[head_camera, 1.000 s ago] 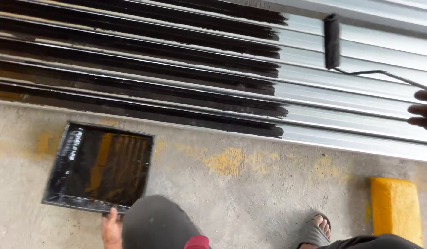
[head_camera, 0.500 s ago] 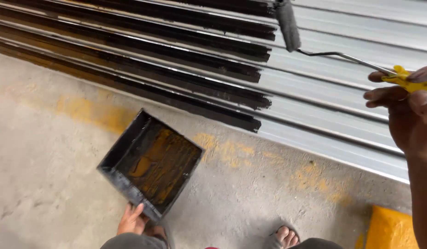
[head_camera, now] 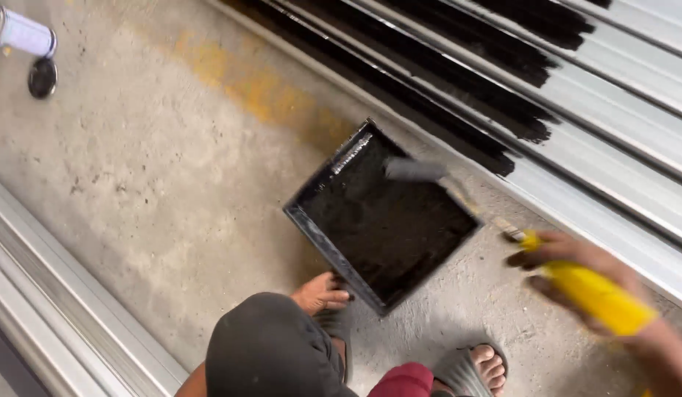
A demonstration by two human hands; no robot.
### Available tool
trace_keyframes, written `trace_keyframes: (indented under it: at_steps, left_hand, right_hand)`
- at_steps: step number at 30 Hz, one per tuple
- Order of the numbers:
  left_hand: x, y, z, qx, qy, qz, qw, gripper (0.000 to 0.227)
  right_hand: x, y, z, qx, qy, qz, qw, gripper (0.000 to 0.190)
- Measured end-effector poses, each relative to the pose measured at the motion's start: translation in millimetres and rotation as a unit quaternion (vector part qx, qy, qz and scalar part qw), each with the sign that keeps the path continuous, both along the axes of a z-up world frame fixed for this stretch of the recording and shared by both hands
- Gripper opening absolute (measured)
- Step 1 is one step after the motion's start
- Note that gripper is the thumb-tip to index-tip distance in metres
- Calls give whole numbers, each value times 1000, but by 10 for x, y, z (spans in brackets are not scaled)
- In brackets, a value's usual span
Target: Painting corrugated metal sheets with black paint using a small roller and a paint tray.
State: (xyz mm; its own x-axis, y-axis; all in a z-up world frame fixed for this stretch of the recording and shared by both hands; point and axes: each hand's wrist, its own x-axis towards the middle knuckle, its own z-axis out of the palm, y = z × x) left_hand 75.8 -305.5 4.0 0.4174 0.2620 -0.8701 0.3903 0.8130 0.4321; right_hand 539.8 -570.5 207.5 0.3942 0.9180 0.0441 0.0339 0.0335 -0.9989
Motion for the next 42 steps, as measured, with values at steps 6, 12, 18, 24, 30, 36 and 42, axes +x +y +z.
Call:
trace_keyframes:
  at_steps: [6,12,18,24,30,36,42]
  left_hand:
    - [22,591,-146,-8,53,-202,978,105]
    - [293,887,523,50,46,-43,997,80]
    - [381,566,305,29,-86,-56,994,13]
    - [372,226,-19,68,-68,1,995,17]
    - [423,232,63,84,-96,27,991,21]
    - [406,230,21,43,-112,53,991,11]
    - [422,121,12,-5,-117,148,982,25]
  right_hand:
    - [-738,422,-516,-77,-89,134,984,35]
    - [-884,13,-910,-200,265,255,908,65]
    - [-941,116,-605,-487,222,88,840,59]
    - [-929,-159,-670,-525,-397,290,695,83]
    - [-1271,586,-835,-452,-460,230,729,61]
    - [-1252,1278,-668,-319,-445,213,809,58]
    - [-1418,1661,-1091,-272,-483,147,819,57]
